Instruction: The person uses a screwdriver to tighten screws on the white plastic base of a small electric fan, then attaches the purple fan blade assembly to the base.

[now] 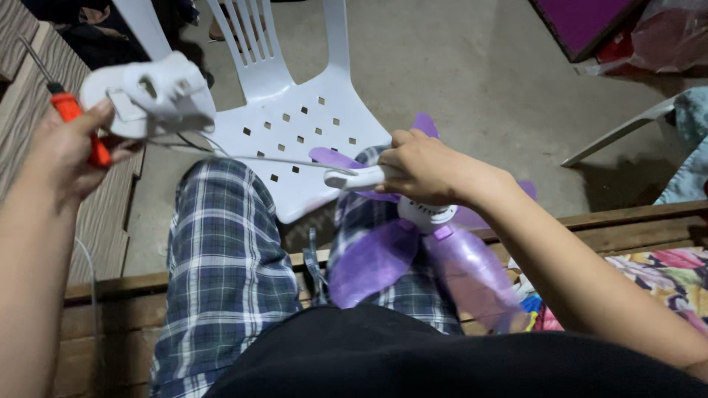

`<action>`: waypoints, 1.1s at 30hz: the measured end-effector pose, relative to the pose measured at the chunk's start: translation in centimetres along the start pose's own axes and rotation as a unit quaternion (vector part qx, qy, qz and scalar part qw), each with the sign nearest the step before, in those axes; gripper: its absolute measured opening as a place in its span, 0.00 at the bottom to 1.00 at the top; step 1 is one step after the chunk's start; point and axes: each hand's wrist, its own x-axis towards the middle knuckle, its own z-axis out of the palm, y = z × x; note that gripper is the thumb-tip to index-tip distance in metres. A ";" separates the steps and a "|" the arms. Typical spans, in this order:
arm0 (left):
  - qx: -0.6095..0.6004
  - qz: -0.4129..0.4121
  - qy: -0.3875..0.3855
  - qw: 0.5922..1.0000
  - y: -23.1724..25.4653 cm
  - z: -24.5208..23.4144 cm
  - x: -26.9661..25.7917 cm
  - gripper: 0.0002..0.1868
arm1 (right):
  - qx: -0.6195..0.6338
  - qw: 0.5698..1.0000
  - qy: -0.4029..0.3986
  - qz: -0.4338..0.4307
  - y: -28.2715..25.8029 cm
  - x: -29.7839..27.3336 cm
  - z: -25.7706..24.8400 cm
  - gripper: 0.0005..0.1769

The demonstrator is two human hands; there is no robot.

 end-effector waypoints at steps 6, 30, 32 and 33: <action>0.149 -0.136 0.037 0.979 1.5 -1.3 -1.1 0.15 | -0.030 0.998 0.030 0.043 -0.8 1.3 0.7 0.34; 0.078 -0.264 -0.041 0.960 1.8 8.3 -9.4 0.10 | 0.018 0.985 0.028 0.171 -3.7 4.2 1.3 0.40; 0.070 -0.263 -0.080 0.959 1.2 10.1 -9.8 0.09 | 0.020 0.982 0.016 0.187 -3.8 4.2 1.2 0.38; 0.074 -0.264 -0.072 0.959 1.0 10.7 -9.9 0.09 | 0.024 0.982 0.014 0.187 -3.9 4.2 1.2 0.38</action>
